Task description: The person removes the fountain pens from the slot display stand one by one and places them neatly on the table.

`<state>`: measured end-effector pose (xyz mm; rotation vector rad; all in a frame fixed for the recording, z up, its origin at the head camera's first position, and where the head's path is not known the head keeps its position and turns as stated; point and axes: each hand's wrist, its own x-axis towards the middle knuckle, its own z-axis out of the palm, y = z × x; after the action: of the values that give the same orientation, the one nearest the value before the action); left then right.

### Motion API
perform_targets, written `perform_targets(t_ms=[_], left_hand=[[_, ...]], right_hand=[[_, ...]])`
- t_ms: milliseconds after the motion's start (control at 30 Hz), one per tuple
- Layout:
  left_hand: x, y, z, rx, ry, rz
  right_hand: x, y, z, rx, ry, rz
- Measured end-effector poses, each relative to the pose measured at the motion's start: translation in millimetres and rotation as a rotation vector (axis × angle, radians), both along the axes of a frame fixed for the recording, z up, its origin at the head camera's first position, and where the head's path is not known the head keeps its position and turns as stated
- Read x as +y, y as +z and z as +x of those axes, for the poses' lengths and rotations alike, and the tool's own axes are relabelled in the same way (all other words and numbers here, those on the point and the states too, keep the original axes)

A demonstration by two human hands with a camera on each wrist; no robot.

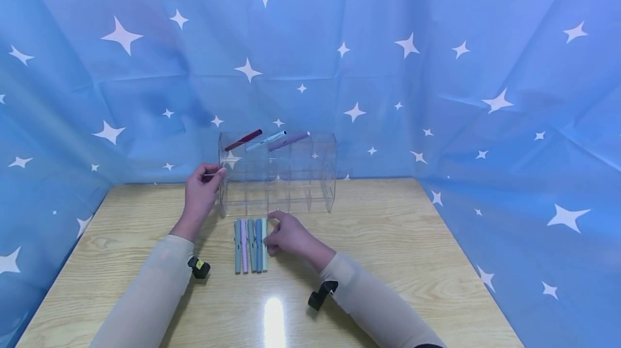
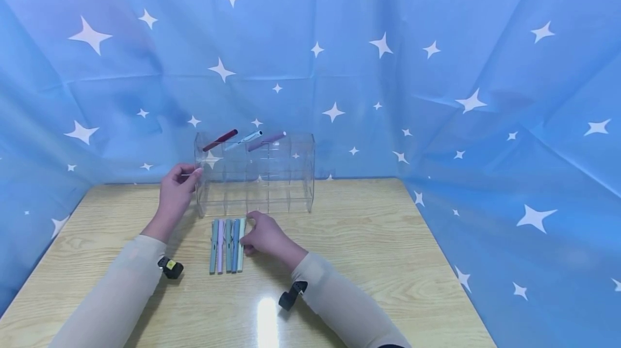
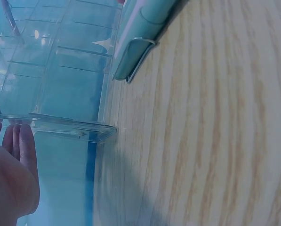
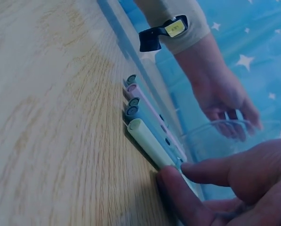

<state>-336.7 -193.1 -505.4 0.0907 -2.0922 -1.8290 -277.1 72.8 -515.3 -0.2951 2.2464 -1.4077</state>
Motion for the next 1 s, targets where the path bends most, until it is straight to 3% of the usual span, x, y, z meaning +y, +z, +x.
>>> perform_targets(t_ms=[367,600,1000], left_hand=[[0.3,0.1,0.6,-0.01,0.002,0.007],[0.8,-0.7,-1.1,-0.012,0.002,0.003],[0.0,0.4,0.8,-0.022,0.0,0.003]], right_hand=[[8.4,6.8,0.8,-0.012,-0.022,-0.058],[20.3,13.1,-5.7,0.035,-0.066,-0.093],[39.8,47.0,-27.2,0.222,-0.314,-0.348]])
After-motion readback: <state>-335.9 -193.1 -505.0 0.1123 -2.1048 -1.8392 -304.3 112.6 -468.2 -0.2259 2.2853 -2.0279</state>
